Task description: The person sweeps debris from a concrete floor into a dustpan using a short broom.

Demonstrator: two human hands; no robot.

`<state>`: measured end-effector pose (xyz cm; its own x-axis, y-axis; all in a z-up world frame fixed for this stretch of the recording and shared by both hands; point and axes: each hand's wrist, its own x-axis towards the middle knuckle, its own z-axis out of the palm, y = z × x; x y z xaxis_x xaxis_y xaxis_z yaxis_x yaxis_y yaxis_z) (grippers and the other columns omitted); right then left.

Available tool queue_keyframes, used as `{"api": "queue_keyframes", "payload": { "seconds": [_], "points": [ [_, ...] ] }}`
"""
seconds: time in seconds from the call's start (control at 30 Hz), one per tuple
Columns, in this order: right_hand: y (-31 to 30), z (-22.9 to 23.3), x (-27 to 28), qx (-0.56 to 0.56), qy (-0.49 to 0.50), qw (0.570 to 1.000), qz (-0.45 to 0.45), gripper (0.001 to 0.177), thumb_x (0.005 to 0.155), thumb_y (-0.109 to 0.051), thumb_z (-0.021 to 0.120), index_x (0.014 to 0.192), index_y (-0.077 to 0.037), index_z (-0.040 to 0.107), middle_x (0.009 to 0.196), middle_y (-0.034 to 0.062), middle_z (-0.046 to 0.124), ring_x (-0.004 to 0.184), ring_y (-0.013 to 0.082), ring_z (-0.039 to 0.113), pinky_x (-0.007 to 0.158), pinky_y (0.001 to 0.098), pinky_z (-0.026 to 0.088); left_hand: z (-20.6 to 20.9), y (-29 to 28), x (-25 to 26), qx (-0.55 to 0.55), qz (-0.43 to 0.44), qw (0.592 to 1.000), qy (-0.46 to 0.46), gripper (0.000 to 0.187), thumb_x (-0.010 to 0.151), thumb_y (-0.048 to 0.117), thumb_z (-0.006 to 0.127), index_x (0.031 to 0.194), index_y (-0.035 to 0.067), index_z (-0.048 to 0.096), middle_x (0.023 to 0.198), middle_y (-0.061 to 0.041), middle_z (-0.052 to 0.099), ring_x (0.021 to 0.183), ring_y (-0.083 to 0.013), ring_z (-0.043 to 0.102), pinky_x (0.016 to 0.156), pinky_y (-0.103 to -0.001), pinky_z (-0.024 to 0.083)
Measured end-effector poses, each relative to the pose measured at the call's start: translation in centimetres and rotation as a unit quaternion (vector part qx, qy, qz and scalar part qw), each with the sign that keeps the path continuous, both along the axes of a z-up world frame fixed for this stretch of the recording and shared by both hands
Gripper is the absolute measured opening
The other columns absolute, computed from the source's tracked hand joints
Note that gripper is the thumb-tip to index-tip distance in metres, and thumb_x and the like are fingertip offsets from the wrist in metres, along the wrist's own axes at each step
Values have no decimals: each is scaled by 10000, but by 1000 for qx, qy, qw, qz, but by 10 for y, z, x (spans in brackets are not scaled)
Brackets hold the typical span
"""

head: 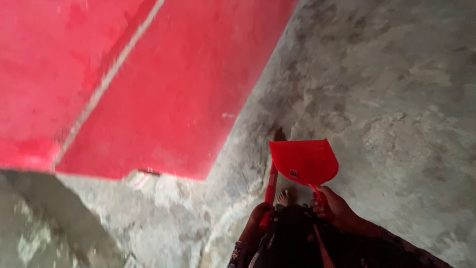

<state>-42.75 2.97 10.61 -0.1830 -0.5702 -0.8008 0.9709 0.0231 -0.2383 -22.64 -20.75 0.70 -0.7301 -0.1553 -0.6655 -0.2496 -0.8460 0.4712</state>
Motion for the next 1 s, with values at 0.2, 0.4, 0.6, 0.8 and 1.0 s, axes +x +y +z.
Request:
{"api": "queue_keyframes", "payload": {
  "seconds": [0.2,0.4,0.6,0.8,1.0],
  "points": [
    [-47,5,-35,-13,15,999,-43,345,929,-442,565,976,-106,507,722,22,473,559,122,428,476,263,337,4,-80,-84,135,-95,986,-29,184,937,205,626,854,99,501,656,-12,523,526,-136,501,444,-255,419],
    [-75,-2,-51,37,-9,994,-99,349,934,-453,571,984,-109,544,708,23,503,550,139,448,467,276,329,9,-110,-138,130,-37,990,-43,143,943,190,625,887,102,527,664,-16,510,538,-151,503,450,-276,412],
    [-69,-23,-50,33,-15,986,-161,335,935,-451,556,943,-117,571,679,30,505,534,146,444,462,275,323,28,-113,-171,68,-60,987,-136,188,893,281,615,831,128,525,627,-16,531,499,-165,508,386,-310,387],
    [-68,-34,-86,-10,-5,981,-193,304,943,-431,573,913,-129,578,666,4,504,533,130,445,465,273,347,-1,-114,-200,130,-75,981,-124,184,932,232,626,853,109,514,648,-26,529,527,-170,515,435,-301,414],
    [-63,-25,-150,-18,-16,979,-200,259,941,-381,543,912,-126,580,673,5,483,551,129,431,470,263,326,-9,-100,-271,186,-48,975,-110,180,924,198,614,863,91,483,640,-40,501,536,-179,511,458,-284,441]
  ]
}}
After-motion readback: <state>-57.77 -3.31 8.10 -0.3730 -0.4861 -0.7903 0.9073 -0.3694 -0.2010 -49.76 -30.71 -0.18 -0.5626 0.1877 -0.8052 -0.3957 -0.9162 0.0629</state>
